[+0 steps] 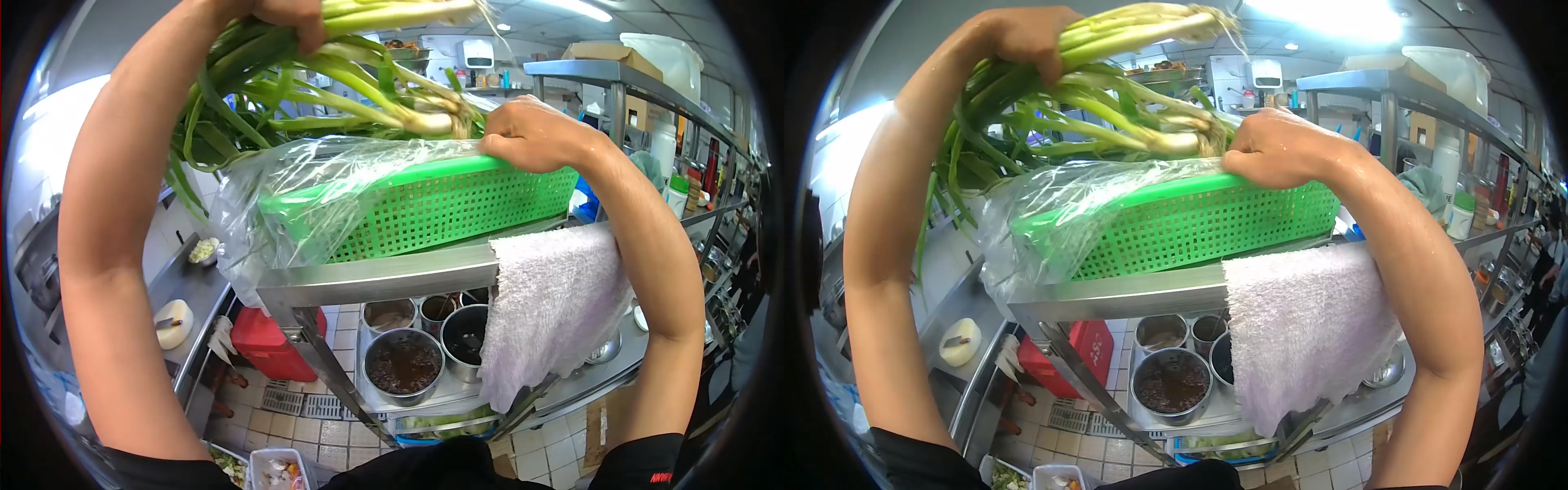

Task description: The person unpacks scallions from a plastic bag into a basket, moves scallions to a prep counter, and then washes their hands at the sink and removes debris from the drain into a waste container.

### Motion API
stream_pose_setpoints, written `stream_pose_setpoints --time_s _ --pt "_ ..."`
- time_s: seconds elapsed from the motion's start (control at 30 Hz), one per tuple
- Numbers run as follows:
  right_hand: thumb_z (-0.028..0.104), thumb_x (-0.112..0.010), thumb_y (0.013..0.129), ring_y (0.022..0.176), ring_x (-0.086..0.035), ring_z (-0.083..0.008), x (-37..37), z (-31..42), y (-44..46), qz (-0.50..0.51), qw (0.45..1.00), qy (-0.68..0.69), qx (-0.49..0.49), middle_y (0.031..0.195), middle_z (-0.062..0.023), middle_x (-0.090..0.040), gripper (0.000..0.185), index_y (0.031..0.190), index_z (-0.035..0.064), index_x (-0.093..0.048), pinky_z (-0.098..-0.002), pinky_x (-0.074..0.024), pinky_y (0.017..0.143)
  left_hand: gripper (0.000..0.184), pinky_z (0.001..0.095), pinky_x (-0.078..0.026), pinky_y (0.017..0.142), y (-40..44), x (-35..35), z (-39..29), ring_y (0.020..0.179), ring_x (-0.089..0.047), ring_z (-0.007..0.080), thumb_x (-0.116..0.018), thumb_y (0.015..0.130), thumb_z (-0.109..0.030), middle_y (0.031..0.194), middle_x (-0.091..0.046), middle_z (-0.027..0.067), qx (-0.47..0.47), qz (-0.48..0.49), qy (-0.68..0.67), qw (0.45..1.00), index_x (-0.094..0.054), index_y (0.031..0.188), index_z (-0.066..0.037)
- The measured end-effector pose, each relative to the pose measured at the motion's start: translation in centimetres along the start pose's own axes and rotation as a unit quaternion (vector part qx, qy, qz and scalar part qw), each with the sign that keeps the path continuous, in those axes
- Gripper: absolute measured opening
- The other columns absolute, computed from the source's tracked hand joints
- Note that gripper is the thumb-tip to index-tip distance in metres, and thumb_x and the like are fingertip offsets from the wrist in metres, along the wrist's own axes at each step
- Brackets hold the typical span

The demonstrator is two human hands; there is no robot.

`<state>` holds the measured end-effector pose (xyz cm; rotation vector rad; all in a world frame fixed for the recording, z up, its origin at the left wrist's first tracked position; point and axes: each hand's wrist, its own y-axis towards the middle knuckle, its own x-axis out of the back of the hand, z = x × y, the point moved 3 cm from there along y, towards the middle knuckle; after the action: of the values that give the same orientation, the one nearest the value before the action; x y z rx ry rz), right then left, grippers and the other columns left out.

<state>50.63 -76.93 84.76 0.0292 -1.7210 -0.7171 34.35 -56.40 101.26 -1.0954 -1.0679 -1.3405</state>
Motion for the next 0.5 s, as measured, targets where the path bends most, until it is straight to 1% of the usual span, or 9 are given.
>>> stream_pose_setpoints --time_s 0.1,0.17,0.2,0.27,0.3,0.33,0.4,0.43,0.5 --pt "0.034 -0.053 0.091 0.054 -0.05 -0.0289 0.3 -0.6 -0.7 -0.036 0.999 -0.004 0.019 0.057 -0.0203 -0.052 0.049 0.068 -0.0081 -0.059 -0.0488 -0.0449 0.061 0.062 0.0386 -0.055 0.093 -1.1 0.6 3.4 0.104 -0.067 0.0243 -0.079 0.072 -0.009 0.118 -0.072 0.0134 0.039 -0.113 0.001 0.993 -0.064 0.132 -0.003" --pt "0.043 -0.053 0.096 0.054 -0.05 -0.0288 0.5 -1.2 -1.2 0.019 0.994 0.024 -0.103 0.056 -0.0201 -0.051 0.06 0.067 -0.0084 -0.059 -0.0485 -0.045 0.061 0.061 0.0383 -0.055 0.093 -2.3 1.4 5.5 0.103 -0.067 0.0239 -0.081 0.071 -0.009 0.117 -0.072 0.0131 0.064 -0.137 -0.047 0.987 -0.065 0.13 -0.003" --pt "0.043 -0.053 0.096 0.054 -0.05 -0.0288 0.6 -1.2 -1.2 0.02 0.994 0.023 -0.102 0.056 -0.0201 -0.051 0.06 0.067 -0.0084 -0.059 -0.0485 -0.045 0.061 0.06 0.0381 -0.055 0.092 -3.1 1.5 6.1 0.103 -0.067 0.0235 -0.082 0.07 -0.009 0.116 -0.072 0.0128 0.087 -0.157 -0.095 0.979 -0.066 0.128 -0.003" --pt "0.053 -0.051 0.1 0.055 -0.051 -0.0267 0.6 -1.4 -0.9 0.02 0.99 0.037 -0.134 0.056 -0.0195 -0.053 0.07 0.066 -0.0085 -0.06 -0.0486 -0.0447 0.061 0.06 0.0374 -0.055 0.09 -3.7 1.0 6.5 0.102 -0.067 0.0227 -0.084 0.069 -0.009 0.113 -0.073 0.0126 0.051 -0.163 -0.113 0.979 -0.066 0.126 -0.003" --pt "0.061 -0.055 0.096 0.058 -0.055 -0.0249 0.9 -1.5 -0.5 0.041 0.991 0.004 -0.13 0.061 -0.0201 -0.059 0.073 0.073 -0.0074 -0.069 -0.0479 -0.0466 0.063 0.059 0.0369 -0.055 0.09 -4.2 0.9 6.8 0.101 -0.067 0.0225 -0.084 0.069 -0.009 0.111 -0.073 0.0125 0.035 -0.181 -0.124 0.975 -0.066 0.124 -0.002" --pt "0.061 -0.055 0.096 0.058 -0.055 -0.0249 0.8 -1.2 -0.4 0.041 0.991 0.005 -0.129 0.061 -0.0201 -0.059 0.073 0.073 -0.0074 -0.069 -0.0479 -0.0466 0.063 0.058 0.0363 -0.055 0.089 -4.7 0.7 6.3 0.1 -0.067 0.0222 -0.084 0.068 -0.01 0.109 -0.073 0.0124 0.018 -0.198 -0.135 0.971 -0.066 0.123 -0.002" --pt "0.067 -0.056 0.096 0.073 -0.062 -0.0201 1.1 0.1 0.3 -0.028 0.996 0.034 -0.081 0.075 -0.0131 -0.067 0.07 0.089 -0.0003 -0.077 -0.0392 -0.0492 0.068 0.057 0.036 -0.055 0.089 -4.2 0.3 6.6 0.1 -0.067 0.022 -0.083 0.069 -0.01 0.108 -0.073 0.0121 -0.002 -0.216 -0.139 0.966 -0.066 0.122 -0.001" --pt "0.067 -0.056 0.096 0.073 -0.062 -0.0201 0.8 0.9 0.7 -0.028 0.996 0.031 -0.082 0.075 -0.0131 -0.067 0.07 0.089 -0.0003 -0.077 -0.0392 -0.0492 0.068 0.056 0.0356 -0.054 0.089 -4.0 -0.1 6.7 0.099 -0.067 0.0219 -0.082 0.069 -0.01 0.106 -0.073 0.0118 -0.021 -0.234 -0.144 0.961 -0.066 0.122 -0.001" --pt "0.074 -0.055 0.092 0.085 -0.065 -0.0227 0.8 3.4 1.7 -0.129 0.99 0.028 -0.058 0.086 -0.0127 -0.07 0.077 0.104 0.0019 -0.078 -0.0405 -0.0514 0.079 0.055 0.0354 -0.054 0.088 -3.2 -0.4 6.8 0.098 -0.067 0.0215 -0.082 0.069 -0.01 0.105 -0.072 0.0111 -0.025 -0.268 -0.143 0.952 -0.066 0.121 -0.001"
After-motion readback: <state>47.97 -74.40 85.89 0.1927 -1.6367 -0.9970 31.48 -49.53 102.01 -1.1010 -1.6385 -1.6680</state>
